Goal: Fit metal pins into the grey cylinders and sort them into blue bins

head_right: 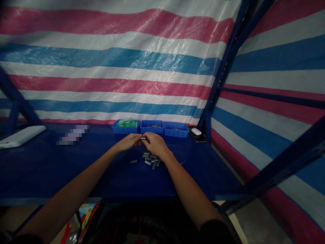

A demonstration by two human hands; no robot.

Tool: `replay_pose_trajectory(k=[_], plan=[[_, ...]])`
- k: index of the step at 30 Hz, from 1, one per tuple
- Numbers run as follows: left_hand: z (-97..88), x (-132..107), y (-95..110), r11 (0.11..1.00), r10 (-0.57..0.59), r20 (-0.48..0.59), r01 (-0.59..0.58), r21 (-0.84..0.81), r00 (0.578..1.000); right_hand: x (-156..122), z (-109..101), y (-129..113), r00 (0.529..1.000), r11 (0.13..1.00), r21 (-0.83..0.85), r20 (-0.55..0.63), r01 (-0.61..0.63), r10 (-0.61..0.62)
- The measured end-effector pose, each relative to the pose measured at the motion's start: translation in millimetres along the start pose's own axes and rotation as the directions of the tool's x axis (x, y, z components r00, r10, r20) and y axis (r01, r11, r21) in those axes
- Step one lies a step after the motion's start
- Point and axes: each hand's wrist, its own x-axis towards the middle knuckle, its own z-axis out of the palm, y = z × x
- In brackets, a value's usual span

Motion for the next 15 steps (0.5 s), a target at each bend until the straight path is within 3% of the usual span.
replay_pose_trajectory(k=[3, 6, 10, 15], plan=[[0.1, -1, 5, 0.999, -0.019, -0.058, 0.016, -0.051, 0.998, 0, -4, -1, 0.999, 0.999, -0.008, -0.029, -0.034, 0.034], [0.6, -4, 9, 0.998, 0.037, -0.137, -0.045, -0.052, 0.990, 1, -5, 1, 0.993, 0.995, -0.012, -0.056, -0.104, 0.103], [3.7, -9, 16, 0.981, 0.190, -0.185, -0.179, 0.071, 0.964, 2, -2, 7, 0.985, 0.988, 0.050, -0.080, -0.149, 0.153], [7.0, -10, 20, 0.958, 0.240, -0.188, -0.201, 0.205, 0.952, 2, -1, 5, 0.989, 0.987, 0.099, -0.059, -0.127, 0.133]])
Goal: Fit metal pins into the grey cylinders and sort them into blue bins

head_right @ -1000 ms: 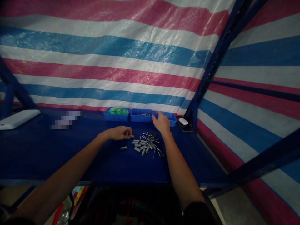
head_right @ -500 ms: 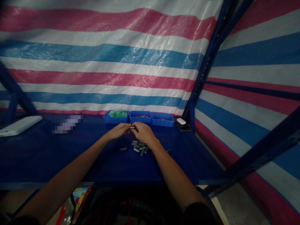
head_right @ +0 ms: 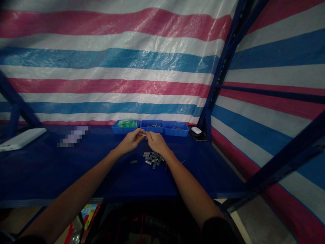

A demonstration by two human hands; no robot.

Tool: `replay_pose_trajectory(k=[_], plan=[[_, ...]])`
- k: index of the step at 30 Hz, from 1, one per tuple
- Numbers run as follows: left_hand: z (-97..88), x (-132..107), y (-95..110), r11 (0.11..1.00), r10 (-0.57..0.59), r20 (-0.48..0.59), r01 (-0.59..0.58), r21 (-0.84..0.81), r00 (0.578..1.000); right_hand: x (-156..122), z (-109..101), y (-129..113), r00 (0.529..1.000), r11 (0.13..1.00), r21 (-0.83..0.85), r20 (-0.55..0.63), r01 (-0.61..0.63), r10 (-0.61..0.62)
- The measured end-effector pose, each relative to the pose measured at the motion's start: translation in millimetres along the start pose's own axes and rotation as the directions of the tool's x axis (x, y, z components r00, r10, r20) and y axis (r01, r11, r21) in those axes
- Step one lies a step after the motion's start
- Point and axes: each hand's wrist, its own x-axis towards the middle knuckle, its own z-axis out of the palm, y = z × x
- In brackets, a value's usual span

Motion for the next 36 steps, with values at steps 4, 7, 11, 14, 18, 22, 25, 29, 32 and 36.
replay_pose_trajectory(k=[4, 7, 11, 14, 18, 22, 25, 29, 32, 36], plan=[[0.3, 2, -4, 0.997, -0.061, -0.057, 0.059, -0.051, 0.996, -3, -4, -9, 0.999, 0.997, -0.066, -0.021, 0.037, -0.038], [2.3, 3, -7, 0.990, -0.081, -0.058, 0.073, -0.123, 0.995, -5, -7, -14, 0.995, 0.990, -0.115, -0.045, 0.082, -0.087], [5.7, 4, -9, 0.979, -0.100, 0.019, 0.102, -0.177, 0.995, -5, -14, -15, 0.990, 0.978, -0.169, -0.044, 0.122, -0.131], [8.0, 2, -8, 0.996, -0.061, 0.085, 0.066, -0.052, 0.995, 5, -23, -11, 0.979, 0.974, -0.196, -0.144, 0.117, -0.147], [15.0, -2, -8, 0.930, 0.097, 0.226, -0.169, 0.327, 0.969, 30, -31, 9, 0.937, 0.959, -0.274, -0.347, -0.069, -0.032], [19.9, -3, -12, 0.856, 0.050, 0.372, -0.232, 0.462, 0.927, 37, -30, 42, 0.926, 0.907, -0.303, -0.324, -0.293, 0.191], [17.7, -1, -17, 0.851, 0.025, 0.373, -0.216, 0.479, 0.927, 23, -29, 59, 0.905, 0.887, -0.268, -0.313, -0.376, 0.289], [16.6, -1, -22, 0.829, -0.048, 0.349, -0.158, 0.537, 0.936, 10, -26, 55, 0.918, 0.922, -0.202, -0.296, -0.330, 0.264], [18.5, -3, -21, 0.787, -0.077, 0.298, -0.126, 0.604, 0.951, 10, -19, 41, 0.951, 0.962, -0.163, -0.257, -0.220, 0.174], [18.9, -5, -15, 0.820, -0.092, 0.293, -0.095, 0.564, 0.952, 13, -4, 28, 0.988, 0.984, -0.136, -0.119, -0.114, 0.098]])
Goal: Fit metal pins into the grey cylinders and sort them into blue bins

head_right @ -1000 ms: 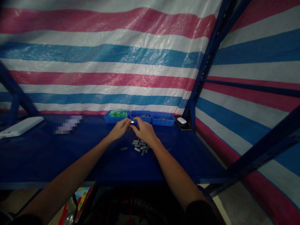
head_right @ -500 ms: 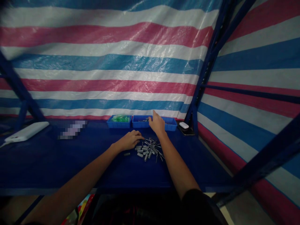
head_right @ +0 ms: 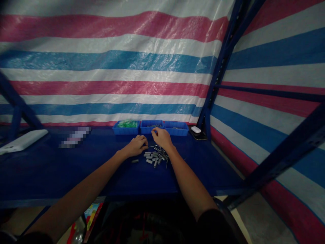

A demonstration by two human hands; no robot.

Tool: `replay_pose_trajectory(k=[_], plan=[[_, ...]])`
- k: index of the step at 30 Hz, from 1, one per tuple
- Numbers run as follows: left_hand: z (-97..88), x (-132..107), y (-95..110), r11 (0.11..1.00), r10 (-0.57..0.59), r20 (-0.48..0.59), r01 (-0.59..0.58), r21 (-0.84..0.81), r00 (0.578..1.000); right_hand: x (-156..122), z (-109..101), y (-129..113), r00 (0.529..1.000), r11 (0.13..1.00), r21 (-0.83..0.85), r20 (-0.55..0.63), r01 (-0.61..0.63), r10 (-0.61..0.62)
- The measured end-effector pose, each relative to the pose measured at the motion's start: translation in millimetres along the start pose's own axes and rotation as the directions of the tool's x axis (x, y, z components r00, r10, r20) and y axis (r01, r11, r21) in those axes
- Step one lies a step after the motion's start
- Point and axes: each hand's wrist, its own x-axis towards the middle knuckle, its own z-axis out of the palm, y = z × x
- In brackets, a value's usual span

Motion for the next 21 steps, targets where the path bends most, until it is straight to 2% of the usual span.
replay_pose_trajectory(k=[2, 7, 9, 13, 16, 21], plan=[[-0.8, 0, 3, 1.000, 0.005, 0.003, -0.005, -0.028, 1.000, -1, 4, -2, 0.998, 1.000, 0.013, 0.054, 0.014, -0.015], [3.9, 5, 10, 0.997, -0.016, -0.061, 0.021, 0.077, 0.998, -3, 8, 1, 0.991, 1.000, 0.016, 0.133, -0.006, 0.004], [5.4, 8, 8, 0.997, -0.056, -0.083, 0.061, 0.055, 0.995, -3, 8, 2, 0.987, 1.000, 0.029, 0.163, 0.011, -0.015], [0.8, 10, -9, 0.966, -0.186, -0.148, 0.153, -0.209, 0.971, -4, 9, -1, 0.975, 0.995, 0.084, 0.213, 0.046, -0.063], [-4.6, 9, -20, 0.911, -0.237, -0.217, 0.140, -0.387, 0.947, -6, 8, -8, 0.965, 0.989, 0.118, 0.235, 0.091, -0.116], [-3.8, 7, -23, 0.856, -0.263, -0.300, 0.079, -0.511, 0.917, -9, 4, -19, 0.965, 0.981, 0.118, 0.200, 0.151, -0.172]])
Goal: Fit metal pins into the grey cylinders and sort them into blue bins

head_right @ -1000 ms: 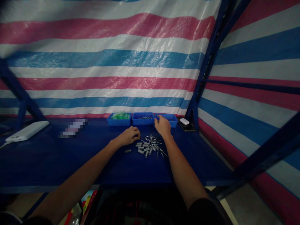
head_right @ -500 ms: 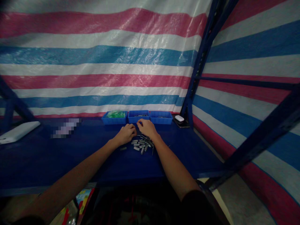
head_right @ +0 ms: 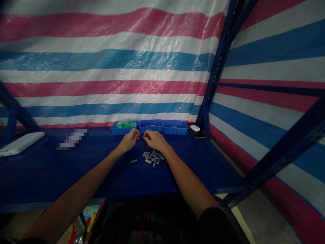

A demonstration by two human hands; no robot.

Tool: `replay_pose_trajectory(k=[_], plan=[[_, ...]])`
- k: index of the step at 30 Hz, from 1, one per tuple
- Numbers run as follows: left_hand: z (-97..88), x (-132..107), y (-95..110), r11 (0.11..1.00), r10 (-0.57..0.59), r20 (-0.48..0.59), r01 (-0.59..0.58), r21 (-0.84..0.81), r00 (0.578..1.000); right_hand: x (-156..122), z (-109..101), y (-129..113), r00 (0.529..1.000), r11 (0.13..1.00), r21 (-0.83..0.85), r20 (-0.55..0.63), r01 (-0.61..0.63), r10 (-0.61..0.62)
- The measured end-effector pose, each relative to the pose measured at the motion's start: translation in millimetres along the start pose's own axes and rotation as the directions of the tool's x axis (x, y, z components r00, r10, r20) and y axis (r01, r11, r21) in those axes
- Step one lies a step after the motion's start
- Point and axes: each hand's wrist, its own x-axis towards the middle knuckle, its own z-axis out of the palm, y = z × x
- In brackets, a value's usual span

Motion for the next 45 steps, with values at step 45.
replay_pose_trajectory(k=[45], plan=[[4.7, -12, 11, 0.934, -0.013, 0.282, -0.089, 0.346, 0.959, -5, -34, 50, 0.885, 0.881, -0.173, -0.247, -0.441, 0.395]])
